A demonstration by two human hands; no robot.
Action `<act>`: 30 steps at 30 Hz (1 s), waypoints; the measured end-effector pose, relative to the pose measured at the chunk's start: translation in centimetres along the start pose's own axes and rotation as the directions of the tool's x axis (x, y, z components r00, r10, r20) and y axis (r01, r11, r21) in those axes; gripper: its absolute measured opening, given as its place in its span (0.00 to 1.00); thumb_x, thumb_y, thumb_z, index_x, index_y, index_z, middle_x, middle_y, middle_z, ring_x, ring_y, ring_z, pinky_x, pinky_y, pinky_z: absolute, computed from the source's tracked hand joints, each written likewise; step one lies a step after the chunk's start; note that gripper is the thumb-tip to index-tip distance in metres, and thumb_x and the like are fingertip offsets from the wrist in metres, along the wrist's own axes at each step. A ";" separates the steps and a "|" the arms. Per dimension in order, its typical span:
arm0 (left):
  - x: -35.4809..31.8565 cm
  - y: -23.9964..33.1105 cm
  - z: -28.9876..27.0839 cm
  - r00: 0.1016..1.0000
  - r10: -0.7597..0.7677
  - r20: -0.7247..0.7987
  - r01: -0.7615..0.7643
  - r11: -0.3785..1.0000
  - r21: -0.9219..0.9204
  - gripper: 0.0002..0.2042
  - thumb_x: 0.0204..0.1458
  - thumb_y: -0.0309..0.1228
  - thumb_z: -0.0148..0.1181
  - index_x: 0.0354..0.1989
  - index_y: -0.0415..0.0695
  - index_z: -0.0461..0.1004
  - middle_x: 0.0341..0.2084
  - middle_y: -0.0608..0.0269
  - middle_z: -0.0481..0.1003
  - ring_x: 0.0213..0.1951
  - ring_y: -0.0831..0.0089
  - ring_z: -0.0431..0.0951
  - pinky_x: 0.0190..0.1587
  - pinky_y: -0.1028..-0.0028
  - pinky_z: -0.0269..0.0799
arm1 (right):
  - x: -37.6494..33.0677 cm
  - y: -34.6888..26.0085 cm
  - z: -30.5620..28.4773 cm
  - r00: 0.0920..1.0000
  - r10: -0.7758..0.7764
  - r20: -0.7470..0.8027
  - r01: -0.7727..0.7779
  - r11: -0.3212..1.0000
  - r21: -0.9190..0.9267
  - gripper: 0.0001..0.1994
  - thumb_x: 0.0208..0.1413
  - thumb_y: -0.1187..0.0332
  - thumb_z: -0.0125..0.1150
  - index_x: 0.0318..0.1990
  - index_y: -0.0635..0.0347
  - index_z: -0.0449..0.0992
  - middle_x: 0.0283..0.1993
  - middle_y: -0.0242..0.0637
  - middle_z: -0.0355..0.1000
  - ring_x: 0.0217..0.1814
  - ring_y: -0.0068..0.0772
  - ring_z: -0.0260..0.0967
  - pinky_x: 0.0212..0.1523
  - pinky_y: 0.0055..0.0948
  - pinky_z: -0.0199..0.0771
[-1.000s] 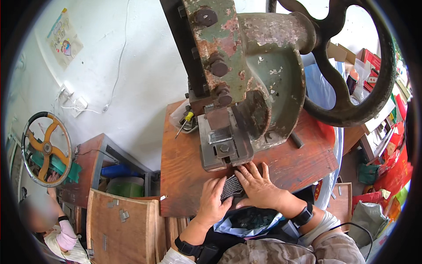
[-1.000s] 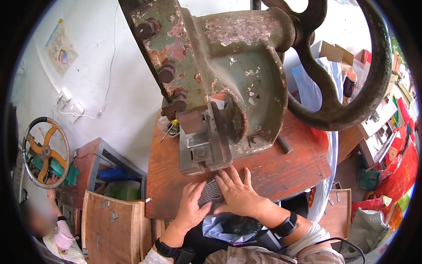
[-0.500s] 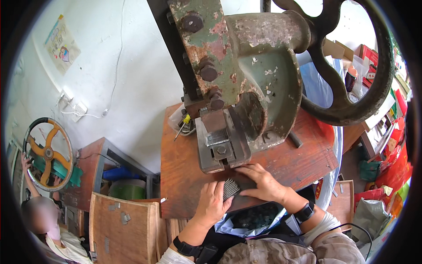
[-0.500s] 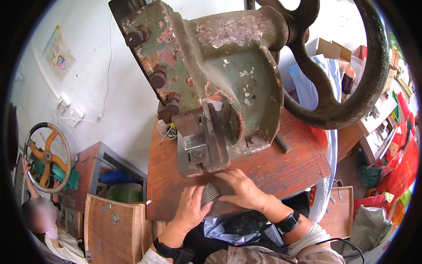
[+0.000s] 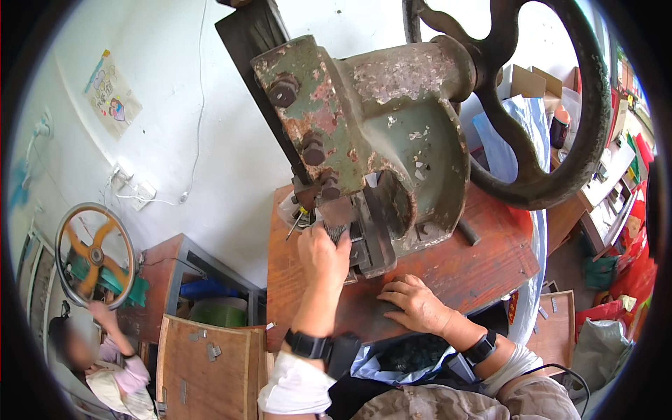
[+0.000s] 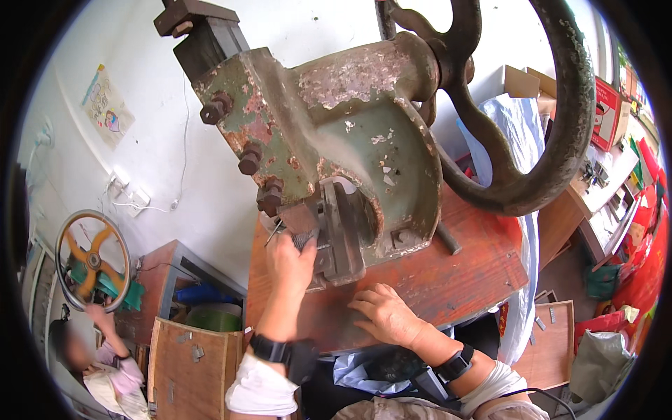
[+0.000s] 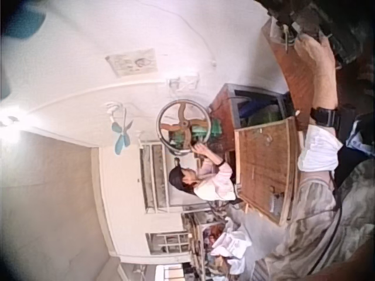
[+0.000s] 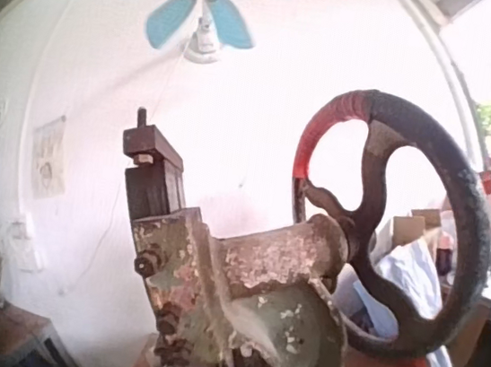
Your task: Manually position metal sheets and operate a mechanical press to shape or punch them.
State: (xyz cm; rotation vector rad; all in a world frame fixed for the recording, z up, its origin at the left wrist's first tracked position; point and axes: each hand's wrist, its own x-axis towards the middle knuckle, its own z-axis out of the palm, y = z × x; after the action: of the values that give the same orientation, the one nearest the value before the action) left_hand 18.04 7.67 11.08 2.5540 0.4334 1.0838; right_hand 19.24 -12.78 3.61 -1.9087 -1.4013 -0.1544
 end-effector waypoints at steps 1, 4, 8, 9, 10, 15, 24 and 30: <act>0.7 0.2 0.5 0.998 -0.057 0.033 0.057 0.998 0.009 0.19 0.41 0.31 0.67 0.41 0.35 0.72 0.33 0.45 0.72 0.40 0.46 0.70 0.44 0.56 0.65 | 0.0 0.0 0.0 1.000 -0.005 -0.007 0.005 1.000 0.001 0.19 0.41 0.67 0.66 0.45 0.58 0.75 0.48 0.38 0.70 0.52 0.44 0.63 0.56 0.40 0.62; 1.4 1.1 1.1 0.990 -0.112 0.083 0.122 0.985 -0.121 0.20 0.40 0.31 0.69 0.41 0.35 0.72 0.33 0.44 0.73 0.40 0.45 0.71 0.44 0.56 0.65 | -0.2 0.2 0.1 1.000 0.002 -0.015 -0.002 1.000 0.004 0.19 0.42 0.67 0.66 0.45 0.58 0.76 0.48 0.38 0.70 0.52 0.44 0.64 0.56 0.40 0.62; 0.9 2.2 0.3 0.985 -0.126 0.119 0.162 0.914 -0.373 0.21 0.40 0.33 0.70 0.41 0.36 0.72 0.33 0.43 0.73 0.40 0.45 0.71 0.45 0.56 0.65 | -0.2 0.4 -0.1 1.000 0.006 -0.026 -0.006 1.000 -0.008 0.19 0.42 0.66 0.66 0.44 0.58 0.76 0.47 0.39 0.70 0.51 0.44 0.64 0.56 0.40 0.62; 0.6 2.2 0.2 0.983 -0.151 0.108 0.178 0.938 -0.299 0.21 0.40 0.33 0.70 0.42 0.36 0.71 0.34 0.43 0.74 0.39 0.45 0.71 0.45 0.56 0.66 | -0.2 0.3 0.0 1.000 0.009 -0.021 -0.010 1.000 -0.010 0.19 0.42 0.66 0.66 0.44 0.58 0.76 0.47 0.39 0.70 0.51 0.44 0.64 0.56 0.40 0.62; 0.4 2.2 0.2 0.980 -0.176 0.096 0.194 0.955 -0.225 0.22 0.40 0.32 0.70 0.42 0.36 0.71 0.34 0.42 0.74 0.38 0.44 0.72 0.45 0.56 0.67 | -0.2 0.2 0.0 1.000 0.013 -0.022 -0.013 1.000 -0.011 0.19 0.42 0.66 0.66 0.44 0.58 0.76 0.47 0.39 0.70 0.51 0.44 0.64 0.56 0.40 0.62; 1.4 3.7 -2.3 0.833 -0.323 0.449 0.485 0.817 -0.312 0.23 0.44 0.28 0.64 0.50 0.34 0.68 0.41 0.46 0.75 0.43 0.64 0.76 0.47 0.69 0.68 | 0.1 0.3 -1.0 0.955 0.072 -0.287 -0.032 0.989 0.144 0.15 0.45 0.72 0.65 0.42 0.60 0.76 0.44 0.41 0.71 0.46 0.46 0.67 0.49 0.39 0.69; 1.1 -3.9 2.3 0.996 0.055 0.071 -0.023 0.924 -0.383 0.15 0.46 0.19 0.52 0.45 0.40 0.72 0.37 0.48 0.73 0.45 0.48 0.69 0.51 0.58 0.64 | 10.3 -0.8 -3.2 0.871 -0.043 -0.490 0.013 0.998 -0.065 0.18 0.38 0.70 0.72 0.39 0.63 0.74 0.41 0.46 0.70 0.43 0.50 0.69 0.42 0.40 0.70; 1.4 -4.0 2.3 0.978 0.023 0.209 0.069 0.905 -0.420 0.17 0.47 0.19 0.51 0.48 0.40 0.71 0.38 0.49 0.69 0.45 0.51 0.68 0.50 0.61 0.65 | 12.4 0.1 -3.4 0.901 0.301 -0.312 -0.311 0.950 0.017 0.28 0.31 0.60 0.76 0.40 0.65 0.71 0.43 0.48 0.69 0.49 0.53 0.66 0.48 0.42 0.69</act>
State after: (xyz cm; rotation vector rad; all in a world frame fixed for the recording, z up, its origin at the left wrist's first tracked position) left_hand 20.09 11.37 8.78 2.2310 0.1482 0.7829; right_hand 25.31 -5.34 12.18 -2.0028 -0.8818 -0.3130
